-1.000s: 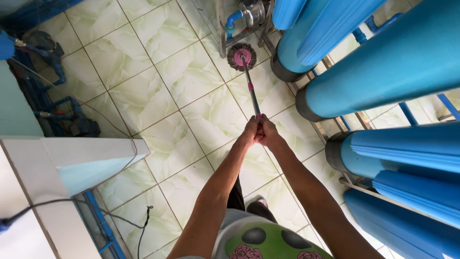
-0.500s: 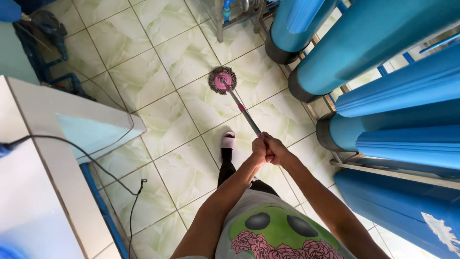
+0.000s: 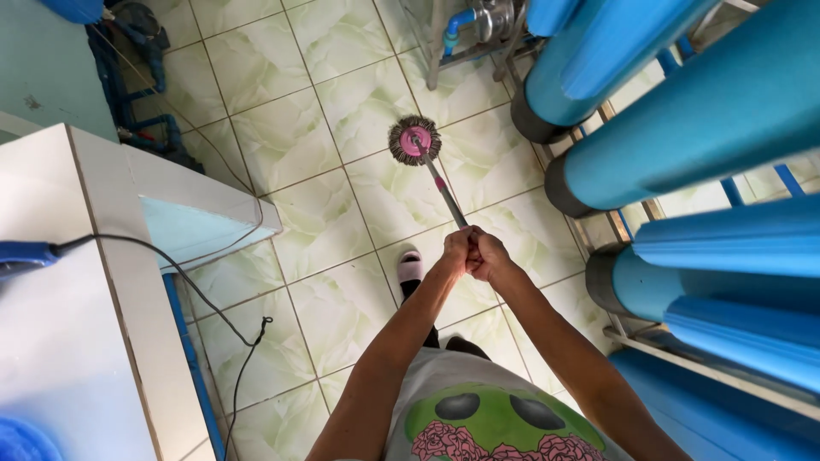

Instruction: The recorder is mopping the tiled floor in a water purification area using a circular mop.

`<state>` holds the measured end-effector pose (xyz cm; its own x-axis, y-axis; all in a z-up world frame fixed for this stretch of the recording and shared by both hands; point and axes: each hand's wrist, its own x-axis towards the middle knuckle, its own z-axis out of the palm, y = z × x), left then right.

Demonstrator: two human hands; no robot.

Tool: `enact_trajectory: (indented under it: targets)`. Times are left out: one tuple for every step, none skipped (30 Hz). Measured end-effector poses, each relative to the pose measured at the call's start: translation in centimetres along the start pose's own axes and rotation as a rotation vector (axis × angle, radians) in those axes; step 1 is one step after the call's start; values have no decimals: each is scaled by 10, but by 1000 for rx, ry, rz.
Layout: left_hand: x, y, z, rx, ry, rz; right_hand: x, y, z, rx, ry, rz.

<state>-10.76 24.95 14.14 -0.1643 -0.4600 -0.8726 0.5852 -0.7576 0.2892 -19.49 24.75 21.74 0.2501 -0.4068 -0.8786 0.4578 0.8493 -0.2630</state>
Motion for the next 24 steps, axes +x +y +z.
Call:
enact_trajectory:
  targets:
    - [6,14,1,-6,6,-4,11,-8,9,-3,2,8]
    - [13,29,1,3,22,17,23,-16,18,-6,-8,16]
    - [21,46,4,11,36,39,35,-27,28,-11,-19,21]
    - [35,60,1,5,39,38,46,-38,41,-15,-17,26]
    - [49,75,-1,-26,13,25,57,-49,54,-16,-8,27]
    - [63,89,-4,-58,-12,13,67,-59,67,-18,1,29]
    - [81,102,-7,-63,-9,12,88,-71,74,-21,2,34]
    - [98,114,-10,-66,-91,56,108,-81,81,-24,-5,16]
    - [113,123,-15,-70,-170,99,127,-88,86,-25,-9,1]
    - [121,138,-13,-76,-164,95,156,-99,86,-28,-7,8]
    - [127,152,-12,-70,-123,179,184,-107,86,-1,-58,-10]
    - [132,165,-11,-62,-82,264,211,-114,85,26,-108,-29]
    - [112,181,-4,-64,-76,259,188,-122,111,28,-106,-22]
    - [92,196,3,9,-1,223,164,-130,136,-13,-55,-34]
    - [72,213,14,82,70,191,139,-141,161,-55,-6,-53]
    - [86,206,6,81,70,190,154,-133,152,-56,-5,-51]
    - [99,199,0,71,25,234,168,-126,143,-48,-2,-103]
    - [112,191,-7,61,-20,278,181,-119,133,-41,1,-154]
    - [112,181,-13,58,-22,284,183,-108,121,-46,-2,-158]
    - [112,170,-18,33,-75,293,185,-97,108,-62,-5,-159]
    - [112,156,-23,10,-128,301,186,-86,93,-76,-8,-159]
    - [95,148,-24,8,-129,305,165,-79,90,-79,-10,-162]
    - [77,136,-25,21,-128,267,143,-69,85,-105,-40,-129]
    - [58,123,-27,35,-128,229,121,-59,79,-132,-70,-95]
